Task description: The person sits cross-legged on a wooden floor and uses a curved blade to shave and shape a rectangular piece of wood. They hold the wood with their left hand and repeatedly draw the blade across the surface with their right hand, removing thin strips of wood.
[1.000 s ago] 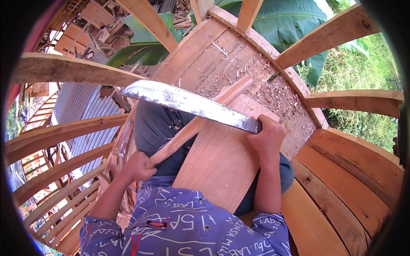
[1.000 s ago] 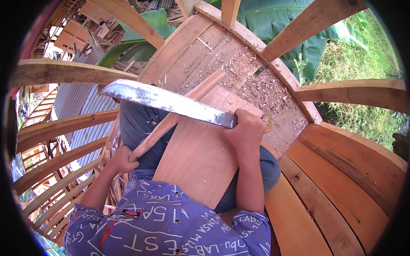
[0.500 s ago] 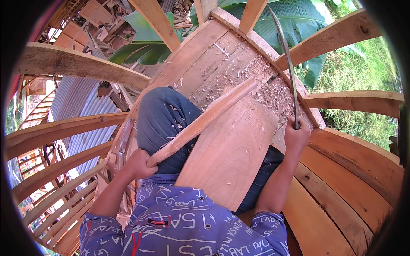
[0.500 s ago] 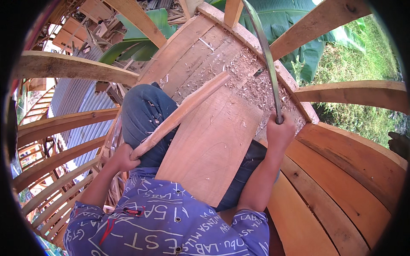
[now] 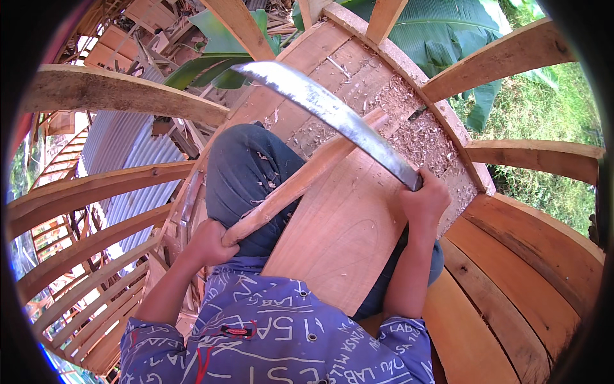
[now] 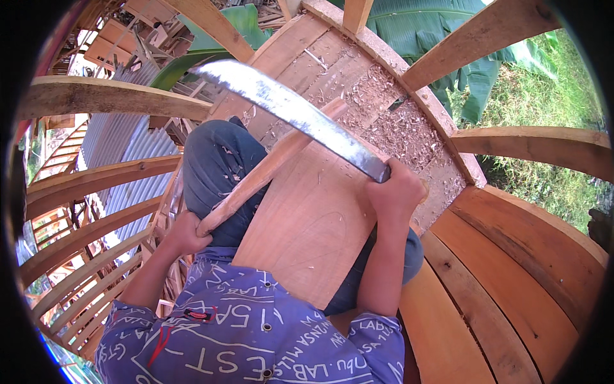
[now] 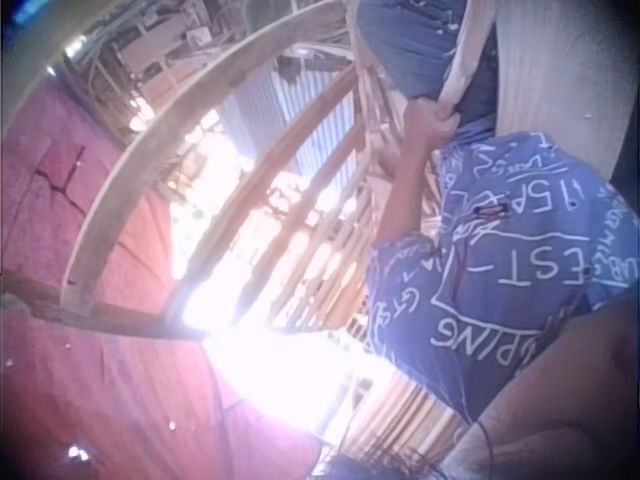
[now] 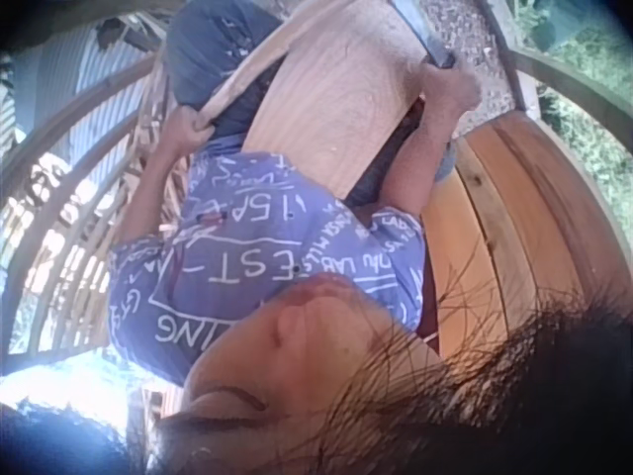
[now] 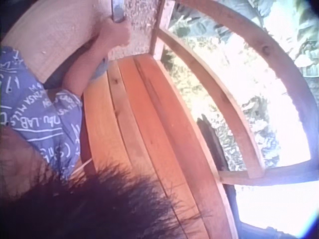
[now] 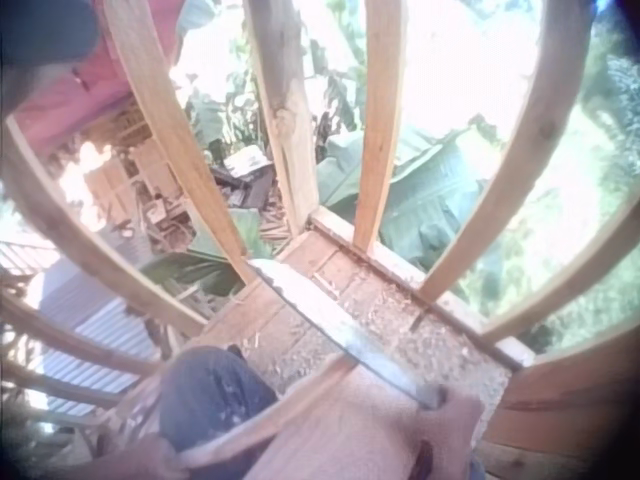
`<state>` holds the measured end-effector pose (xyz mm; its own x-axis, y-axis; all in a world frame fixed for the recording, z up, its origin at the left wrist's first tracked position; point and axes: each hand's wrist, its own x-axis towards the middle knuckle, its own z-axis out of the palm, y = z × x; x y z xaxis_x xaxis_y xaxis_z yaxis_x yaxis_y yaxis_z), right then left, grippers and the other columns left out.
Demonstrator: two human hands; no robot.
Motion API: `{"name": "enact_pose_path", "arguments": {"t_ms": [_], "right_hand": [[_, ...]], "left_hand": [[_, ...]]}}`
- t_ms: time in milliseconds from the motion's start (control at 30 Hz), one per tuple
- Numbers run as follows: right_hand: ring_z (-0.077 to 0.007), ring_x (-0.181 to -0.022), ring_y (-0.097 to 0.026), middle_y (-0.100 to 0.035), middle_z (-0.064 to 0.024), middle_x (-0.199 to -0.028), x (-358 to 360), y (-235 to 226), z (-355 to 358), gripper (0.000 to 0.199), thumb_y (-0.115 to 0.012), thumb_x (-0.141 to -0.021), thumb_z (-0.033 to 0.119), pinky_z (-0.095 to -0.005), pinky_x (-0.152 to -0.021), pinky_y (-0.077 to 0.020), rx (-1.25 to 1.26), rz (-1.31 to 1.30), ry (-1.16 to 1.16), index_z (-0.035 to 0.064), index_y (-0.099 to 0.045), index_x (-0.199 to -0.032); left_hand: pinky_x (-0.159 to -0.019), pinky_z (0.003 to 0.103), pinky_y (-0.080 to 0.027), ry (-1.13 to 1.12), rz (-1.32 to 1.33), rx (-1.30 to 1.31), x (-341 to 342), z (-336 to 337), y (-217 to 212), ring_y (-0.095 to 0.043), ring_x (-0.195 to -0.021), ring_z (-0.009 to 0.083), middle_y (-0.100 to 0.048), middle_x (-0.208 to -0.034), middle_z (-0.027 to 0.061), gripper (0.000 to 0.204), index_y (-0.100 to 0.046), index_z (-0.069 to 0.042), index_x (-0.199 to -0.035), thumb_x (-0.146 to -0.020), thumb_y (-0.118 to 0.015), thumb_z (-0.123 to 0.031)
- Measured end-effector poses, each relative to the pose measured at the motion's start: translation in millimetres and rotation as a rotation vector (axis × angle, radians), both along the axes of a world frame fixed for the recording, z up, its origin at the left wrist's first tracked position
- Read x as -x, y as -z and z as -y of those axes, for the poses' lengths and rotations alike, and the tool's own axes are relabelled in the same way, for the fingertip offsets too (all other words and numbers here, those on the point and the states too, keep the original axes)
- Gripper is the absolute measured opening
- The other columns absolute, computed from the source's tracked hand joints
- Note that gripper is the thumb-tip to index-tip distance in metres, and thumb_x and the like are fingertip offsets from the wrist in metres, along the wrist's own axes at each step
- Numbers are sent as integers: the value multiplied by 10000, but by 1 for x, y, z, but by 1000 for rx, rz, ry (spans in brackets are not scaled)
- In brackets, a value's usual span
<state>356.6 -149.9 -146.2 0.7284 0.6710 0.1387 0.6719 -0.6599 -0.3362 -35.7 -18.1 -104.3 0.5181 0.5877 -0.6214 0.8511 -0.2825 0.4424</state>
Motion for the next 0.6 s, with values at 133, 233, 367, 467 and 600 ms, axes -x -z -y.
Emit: {"name": "enact_pose_path", "arguments": {"t_ms": [133, 233, 367, 467, 600], "right_hand": [[-349, -629, -599, -596, -171, -640, -40, -6, 16, 191, -659, -709, 211, -447, -572, -441, 25, -75, 259, 21, -643, -707], [-342, -597, -589, -578, -177, -621, -42, -2, 23, 211, -658, -730, 222, -433, -566, -433, -38, -161, 260, 14, -636, -698], [-318, -540, -574, -552, -149, -575, -1, -19, 5, 191, -672, -686, 203, -420, -544, -420, -94, -334, 88, 22, -612, -679], [-302, -556, -593, -581, -123, -582, 28, -15, -5, 157, -677, -617, 179, -402, -545, -438, -82, -150, -241, 47, -619, -679], [-297, -591, -615, -622, -90, -610, 27, -16, -14, 150, -673, -589, 172, -370, -564, -462, -27, 6, -281, 69, -635, -692]], "left_hand": [[-524, 410, -458, 11, -29, 0, 7, 1, 8, -575, -543, 386, -526, -536, 225, 293, -568, 21, -548, -561, -668, -254], [-522, 405, -456, 30, -41, 22, 3, -2, 6, -575, -542, 386, -528, -536, 222, 288, -564, 23, -550, -561, -665, -247], [-519, 400, -456, 28, 12, 39, 0, -2, 2, -577, -537, 382, -527, -533, 221, 291, -559, 27, -554, -565, -663, -244], [-523, 400, -459, 19, -39, 39, 2, -2, 5, -580, -536, 379, -528, -534, 221, 289, -559, 27, -554, -569, -663, -242], [-519, 398, -455, -11, -35, 10, 0, 2, -1, -582, -524, 367, -523, -522, 216, 288, -557, 28, -554, -571, -660, -241]]}}
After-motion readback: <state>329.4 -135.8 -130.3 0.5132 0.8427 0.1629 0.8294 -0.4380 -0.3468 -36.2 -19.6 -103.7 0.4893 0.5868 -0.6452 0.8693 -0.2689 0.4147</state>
